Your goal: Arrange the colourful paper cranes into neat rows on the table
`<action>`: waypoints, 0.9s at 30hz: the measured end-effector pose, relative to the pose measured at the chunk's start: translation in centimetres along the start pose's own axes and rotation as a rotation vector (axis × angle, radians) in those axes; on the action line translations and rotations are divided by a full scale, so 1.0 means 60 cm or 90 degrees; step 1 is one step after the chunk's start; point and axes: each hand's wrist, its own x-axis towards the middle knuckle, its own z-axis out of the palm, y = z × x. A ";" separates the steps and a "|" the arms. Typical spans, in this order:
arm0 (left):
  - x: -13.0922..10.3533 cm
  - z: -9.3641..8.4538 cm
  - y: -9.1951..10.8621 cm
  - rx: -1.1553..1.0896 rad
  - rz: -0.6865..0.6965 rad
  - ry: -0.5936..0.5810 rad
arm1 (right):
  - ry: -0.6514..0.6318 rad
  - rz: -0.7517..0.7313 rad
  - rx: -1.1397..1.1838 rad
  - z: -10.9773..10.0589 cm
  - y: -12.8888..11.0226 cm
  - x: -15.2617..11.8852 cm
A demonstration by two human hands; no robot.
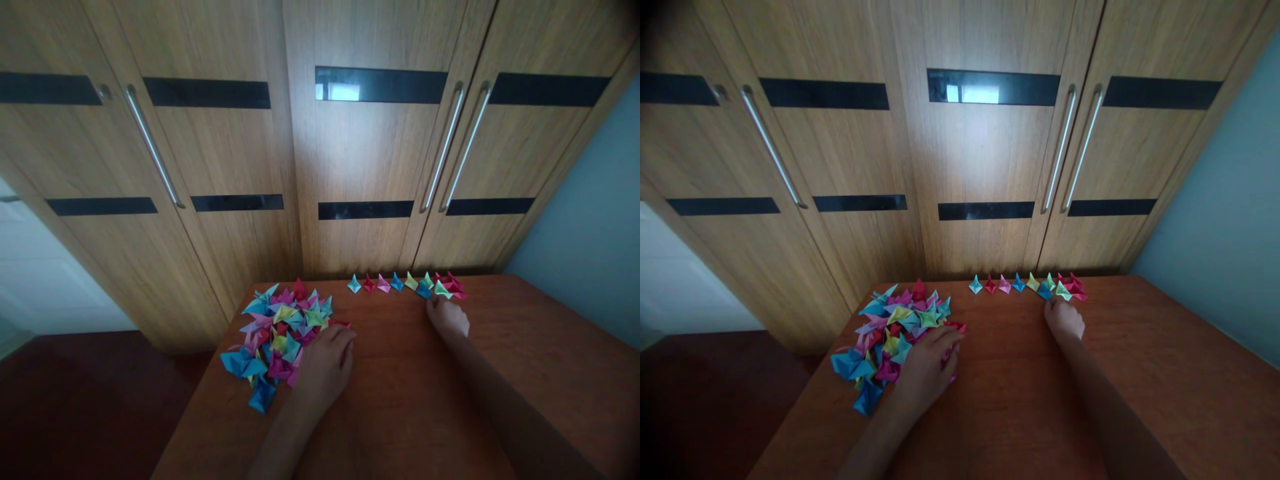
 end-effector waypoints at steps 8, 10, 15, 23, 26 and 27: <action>-0.008 -0.072 -0.064 0.106 -0.124 0.047 | -0.045 -0.183 0.019 0.014 -0.033 -0.124; -0.023 -0.089 -0.080 0.143 -0.143 0.026 | -0.053 -0.231 0.033 0.016 -0.041 -0.148; -0.065 -0.107 -0.095 0.211 -0.201 -0.036 | -0.032 -0.292 0.072 0.018 -0.046 -0.174; -0.095 -0.099 -0.081 0.226 -0.216 -0.067 | -0.027 -0.307 0.106 0.015 -0.042 -0.175; -0.098 -0.095 -0.073 0.219 -0.191 -0.039 | -0.029 -0.308 0.117 0.012 -0.042 -0.177; -0.098 -0.094 -0.070 0.211 -0.173 -0.034 | -0.030 -0.310 0.120 0.011 -0.042 -0.177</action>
